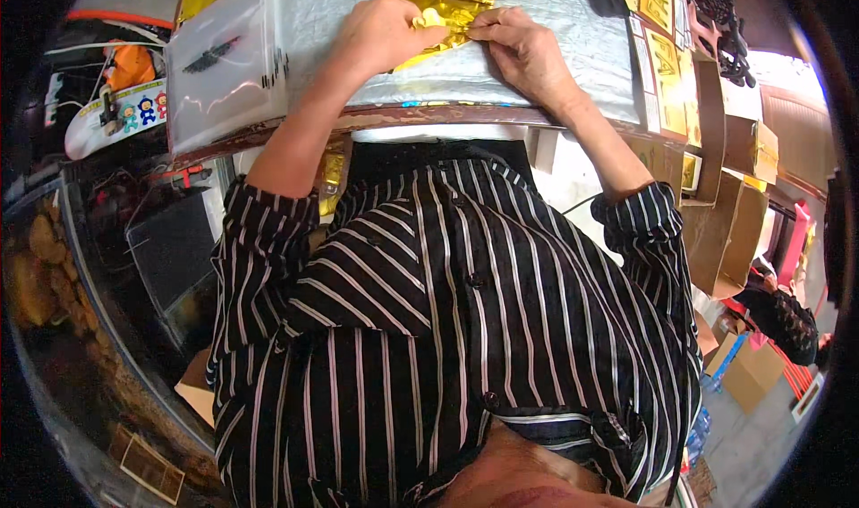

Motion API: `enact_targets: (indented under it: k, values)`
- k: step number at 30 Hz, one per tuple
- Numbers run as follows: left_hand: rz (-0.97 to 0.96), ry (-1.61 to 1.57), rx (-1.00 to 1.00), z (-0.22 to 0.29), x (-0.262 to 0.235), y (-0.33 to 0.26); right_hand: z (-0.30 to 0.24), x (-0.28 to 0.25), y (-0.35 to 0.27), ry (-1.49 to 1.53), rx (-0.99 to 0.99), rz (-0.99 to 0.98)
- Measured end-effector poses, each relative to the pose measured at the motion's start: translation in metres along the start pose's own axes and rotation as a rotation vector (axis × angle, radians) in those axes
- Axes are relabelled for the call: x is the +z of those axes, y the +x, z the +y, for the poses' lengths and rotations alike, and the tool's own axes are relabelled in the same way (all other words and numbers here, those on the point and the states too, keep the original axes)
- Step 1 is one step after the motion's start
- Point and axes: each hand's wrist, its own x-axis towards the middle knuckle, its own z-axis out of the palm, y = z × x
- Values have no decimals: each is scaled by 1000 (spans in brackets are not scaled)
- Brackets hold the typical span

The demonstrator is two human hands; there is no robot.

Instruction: The person folds a large gold foil balloon by hand on a workspace table.

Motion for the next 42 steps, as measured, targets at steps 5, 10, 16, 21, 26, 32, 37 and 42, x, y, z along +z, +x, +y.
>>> enact_targets:
  k: [5, 10, 16, 21, 26, 32, 37, 42]
  values:
    - [462, 61, 556, 8, -8, -35, 1, -2, 0, 20, -5, -9]
    - [403, 592, 832, 17, -2, -34, 4, -2, 3, 2, -22, 1]
    - [362, 731, 929, 17, 4, -15, -4, -3, 1, 63, 51, -1]
    - [205, 647, 796, 27, -5, -3, -5, -3, 3, 13, 46, 10]
    - [-70, 468, 609, 34, -30, 4, -3, 2, 0, 29, 59, 59]
    - [-243, -363, 307, 26, -71, 3, -1, -3, -2, -67, 181, 70]
    - [248, -227, 369, -79, -33, -11, -5, 3, 8, -76, 226, 71]
    - [349, -150, 348, -63, 1, -30, -8, -1, 10, -77, 282, 35]
